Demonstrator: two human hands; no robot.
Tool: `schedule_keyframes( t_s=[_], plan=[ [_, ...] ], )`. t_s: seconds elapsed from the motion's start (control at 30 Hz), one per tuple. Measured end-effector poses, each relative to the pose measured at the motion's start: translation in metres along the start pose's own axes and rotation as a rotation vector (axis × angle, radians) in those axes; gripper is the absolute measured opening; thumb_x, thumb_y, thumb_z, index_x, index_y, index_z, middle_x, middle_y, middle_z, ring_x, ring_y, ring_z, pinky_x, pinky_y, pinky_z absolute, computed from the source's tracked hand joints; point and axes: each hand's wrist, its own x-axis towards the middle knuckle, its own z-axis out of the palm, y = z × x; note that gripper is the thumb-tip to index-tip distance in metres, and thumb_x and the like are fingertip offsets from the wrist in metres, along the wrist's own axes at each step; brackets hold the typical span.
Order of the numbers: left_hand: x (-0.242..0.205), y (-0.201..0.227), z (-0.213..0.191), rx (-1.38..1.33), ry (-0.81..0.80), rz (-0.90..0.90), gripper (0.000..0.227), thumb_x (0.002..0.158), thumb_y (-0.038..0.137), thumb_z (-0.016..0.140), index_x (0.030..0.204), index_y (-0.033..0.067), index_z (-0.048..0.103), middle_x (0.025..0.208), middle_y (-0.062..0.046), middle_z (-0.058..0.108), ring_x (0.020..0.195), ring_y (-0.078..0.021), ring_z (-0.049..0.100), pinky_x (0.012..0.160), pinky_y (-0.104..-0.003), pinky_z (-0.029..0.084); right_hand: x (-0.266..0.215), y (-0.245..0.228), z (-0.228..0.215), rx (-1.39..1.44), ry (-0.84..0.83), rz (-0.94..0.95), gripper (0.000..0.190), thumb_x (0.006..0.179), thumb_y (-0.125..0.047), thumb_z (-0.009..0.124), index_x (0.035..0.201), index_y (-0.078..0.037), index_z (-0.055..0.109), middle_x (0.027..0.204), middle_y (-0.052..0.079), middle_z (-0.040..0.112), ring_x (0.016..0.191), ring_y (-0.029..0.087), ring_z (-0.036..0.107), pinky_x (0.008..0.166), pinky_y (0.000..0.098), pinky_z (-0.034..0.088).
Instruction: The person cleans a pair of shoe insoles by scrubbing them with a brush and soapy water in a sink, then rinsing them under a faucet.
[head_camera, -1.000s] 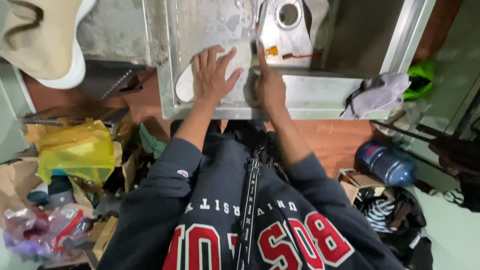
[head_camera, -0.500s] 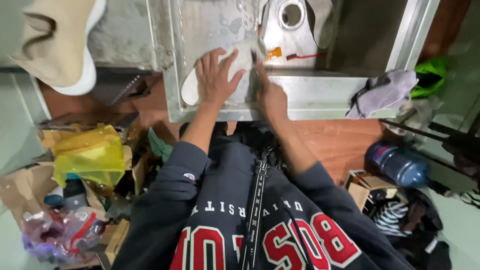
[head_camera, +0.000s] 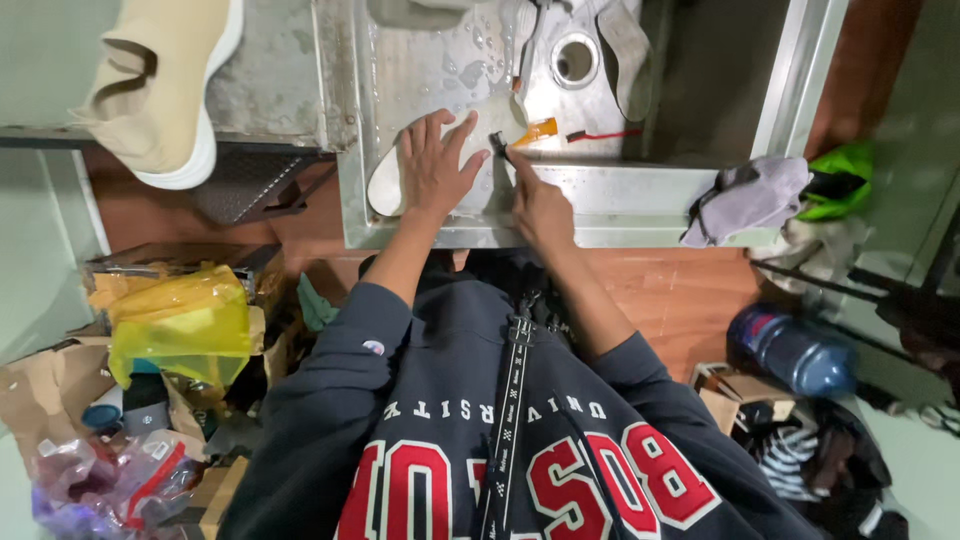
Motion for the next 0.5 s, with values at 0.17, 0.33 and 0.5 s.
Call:
schedule_keyframes(
  t_s=[0.17, 0.33, 0.5],
  plan=[
    [0.004, -0.010, -0.074, -0.095, -0.147, 0.014, 0.055, 0.101, 0.039, 0.079, 0.151, 0.0218, 0.065, 0.144, -0.012, 0.055, 0.134, -0.0334, 0.053, 0.102, -0.049, 0.043, 0.042, 0.027, 0.000, -0.092, 0.154, -0.054, 0.033, 0.113, -0.039, 0.047, 0.145, -0.042, 0.043, 0.080, 0.009, 0.076, 0.085, 0.045, 0.078, 0.084, 0.0594, 0.057],
    [-0.045, -0.045, -0.071, -0.005, -0.141, 0.127, 0.060, 0.083, 0.030, 0.093, 0.139, 0.0200, 0.073, 0.137, -0.009, 0.061, 0.129, -0.0311, 0.058, 0.100, -0.047, 0.045, 0.055, 0.044, 0.004, -0.108, 0.356, -0.187, 0.014, 0.107, -0.034, 0.064, 0.120, -0.035, 0.059, 0.069, 0.002, 0.073, 0.074, 0.041, 0.077, 0.083, 0.0517, 0.052],
    [-0.063, -0.050, -0.055, -0.018, -0.196, 0.017, 0.071, 0.082, 0.030, 0.092, 0.147, 0.0157, 0.068, 0.157, -0.011, 0.057, 0.147, -0.0309, 0.048, 0.119, -0.054, 0.036, 0.066, 0.035, 0.013, -0.198, 0.603, -0.238, 0.026, 0.104, -0.055, 0.068, 0.092, -0.033, 0.063, 0.078, -0.010, 0.061, 0.081, 0.019, 0.070, 0.089, 0.0476, 0.042]
  ],
)
